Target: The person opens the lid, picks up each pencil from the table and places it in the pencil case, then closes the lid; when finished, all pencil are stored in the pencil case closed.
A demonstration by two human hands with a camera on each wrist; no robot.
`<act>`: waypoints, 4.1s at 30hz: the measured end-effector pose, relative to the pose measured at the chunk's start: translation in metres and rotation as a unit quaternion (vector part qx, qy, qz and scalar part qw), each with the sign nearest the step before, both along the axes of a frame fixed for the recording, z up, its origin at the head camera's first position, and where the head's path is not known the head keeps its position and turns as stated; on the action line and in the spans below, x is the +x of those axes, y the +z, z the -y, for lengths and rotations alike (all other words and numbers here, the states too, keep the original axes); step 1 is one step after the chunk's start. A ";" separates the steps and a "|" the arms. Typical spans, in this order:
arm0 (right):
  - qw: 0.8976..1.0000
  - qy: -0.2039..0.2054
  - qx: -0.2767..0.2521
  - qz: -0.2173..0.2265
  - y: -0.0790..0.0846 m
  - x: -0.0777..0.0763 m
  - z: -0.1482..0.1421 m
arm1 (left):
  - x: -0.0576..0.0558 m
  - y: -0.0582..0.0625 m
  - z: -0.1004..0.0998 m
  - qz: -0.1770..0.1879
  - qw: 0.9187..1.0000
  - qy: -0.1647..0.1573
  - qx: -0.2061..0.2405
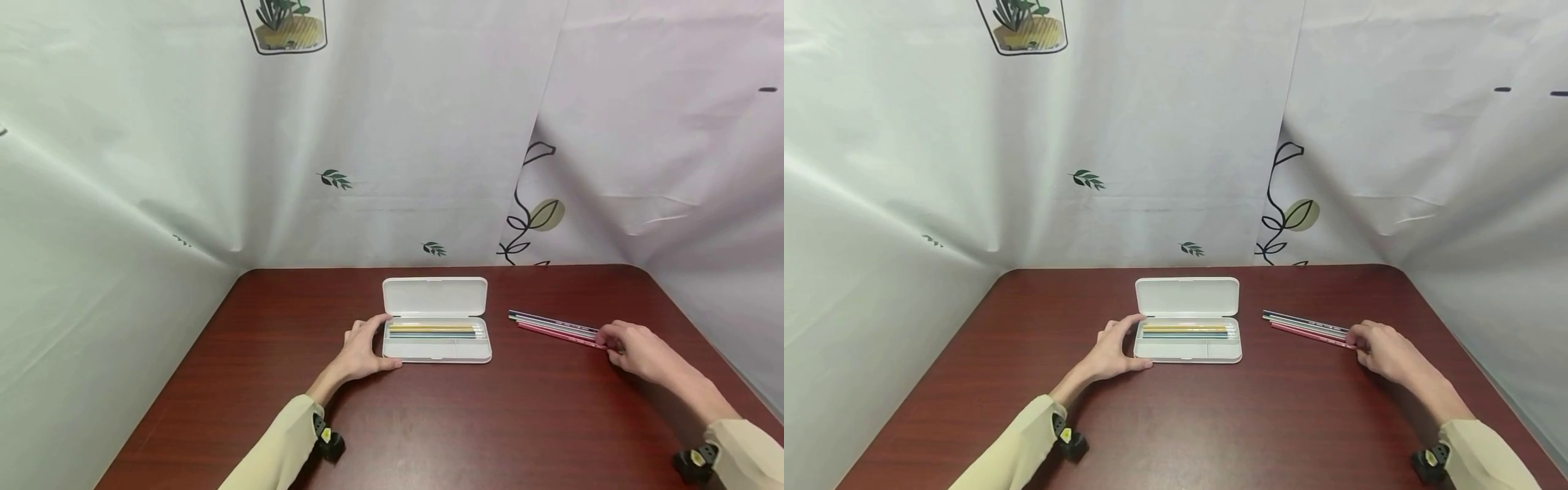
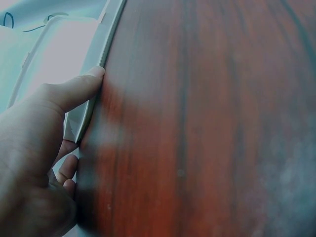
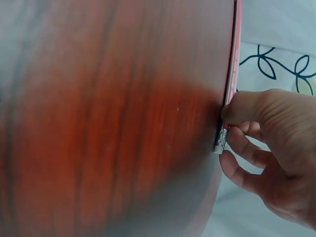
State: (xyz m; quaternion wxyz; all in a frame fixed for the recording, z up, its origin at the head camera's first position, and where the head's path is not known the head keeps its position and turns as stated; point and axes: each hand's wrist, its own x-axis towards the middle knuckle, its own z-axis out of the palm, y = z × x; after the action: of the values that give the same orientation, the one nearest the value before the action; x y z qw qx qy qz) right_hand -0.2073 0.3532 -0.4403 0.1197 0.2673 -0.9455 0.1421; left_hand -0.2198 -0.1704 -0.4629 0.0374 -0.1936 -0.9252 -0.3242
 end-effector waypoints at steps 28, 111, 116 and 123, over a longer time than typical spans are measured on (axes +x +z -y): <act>0.998 0.041 -0.021 -0.045 0.008 -0.002 0.016 | 0.003 -0.001 0.001 0.005 1.000 0.006 0.003; 0.982 0.148 -0.098 -0.070 0.025 -0.043 0.113 | 0.003 0.000 -0.002 -0.004 1.000 0.005 0.019; 0.989 0.089 -0.087 -0.081 0.015 -0.029 0.063 | 0.004 0.000 -0.001 0.007 1.000 0.008 0.014; 0.995 0.022 -0.062 -0.073 0.009 -0.012 0.017 | 0.003 0.000 -0.002 0.006 1.000 0.004 0.014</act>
State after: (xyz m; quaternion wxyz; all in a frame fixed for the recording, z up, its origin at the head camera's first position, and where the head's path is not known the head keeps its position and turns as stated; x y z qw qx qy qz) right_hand -0.2190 0.3361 -0.4314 0.2014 0.2899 -0.9175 0.1832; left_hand -0.2168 -0.1682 -0.4634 0.0357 -0.1875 -0.9216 -0.3380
